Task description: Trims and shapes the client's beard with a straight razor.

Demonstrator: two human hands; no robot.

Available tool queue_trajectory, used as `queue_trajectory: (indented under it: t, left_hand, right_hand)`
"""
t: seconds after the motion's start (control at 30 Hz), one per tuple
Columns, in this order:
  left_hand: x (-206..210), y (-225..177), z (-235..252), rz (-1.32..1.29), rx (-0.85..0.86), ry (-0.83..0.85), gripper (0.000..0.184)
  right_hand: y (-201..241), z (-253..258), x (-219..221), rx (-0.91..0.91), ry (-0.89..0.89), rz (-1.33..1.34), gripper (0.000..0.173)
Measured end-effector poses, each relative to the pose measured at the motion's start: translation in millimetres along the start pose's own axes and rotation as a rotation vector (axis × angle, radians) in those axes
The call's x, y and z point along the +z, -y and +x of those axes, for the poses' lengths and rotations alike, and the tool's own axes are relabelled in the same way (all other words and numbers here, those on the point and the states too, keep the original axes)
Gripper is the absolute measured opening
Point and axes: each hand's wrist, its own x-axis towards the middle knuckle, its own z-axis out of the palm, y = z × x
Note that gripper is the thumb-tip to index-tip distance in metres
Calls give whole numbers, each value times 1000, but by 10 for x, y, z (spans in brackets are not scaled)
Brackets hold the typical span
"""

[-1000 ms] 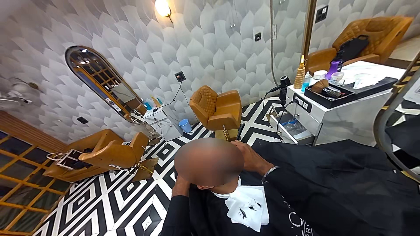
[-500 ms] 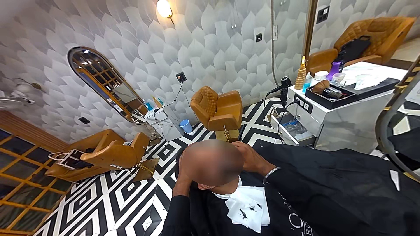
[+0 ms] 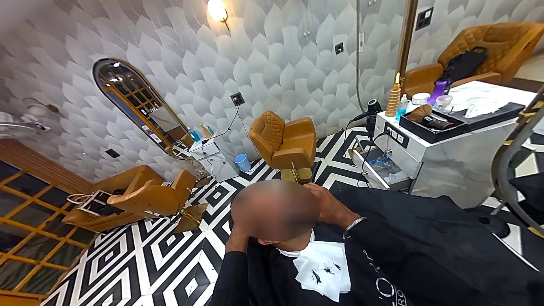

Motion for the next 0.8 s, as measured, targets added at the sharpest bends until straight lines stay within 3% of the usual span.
queue_trajectory:
  t: [0.07,0.13,0.33,0.47,0.8]
  left_hand:
    - [-11,-14,0,0,15,0,98]
    - [-13,-11,1,6,16,-2,98]
    - [-10,-12,-5,-6,15,-5,97]
    - [26,33,0,15,40,-33,96]
    - [26,53,-11,6,38,-25,94]
  right_hand:
    - [417,119,-191,151,76,45,8]
    - [523,154,-227,166,79,56,8]
    - [486,127,-233,153,83,49,8]
    - [-120,-5,95,-50,-71,13,12]
    - [-11,175,164,-83,-32,-22,13]
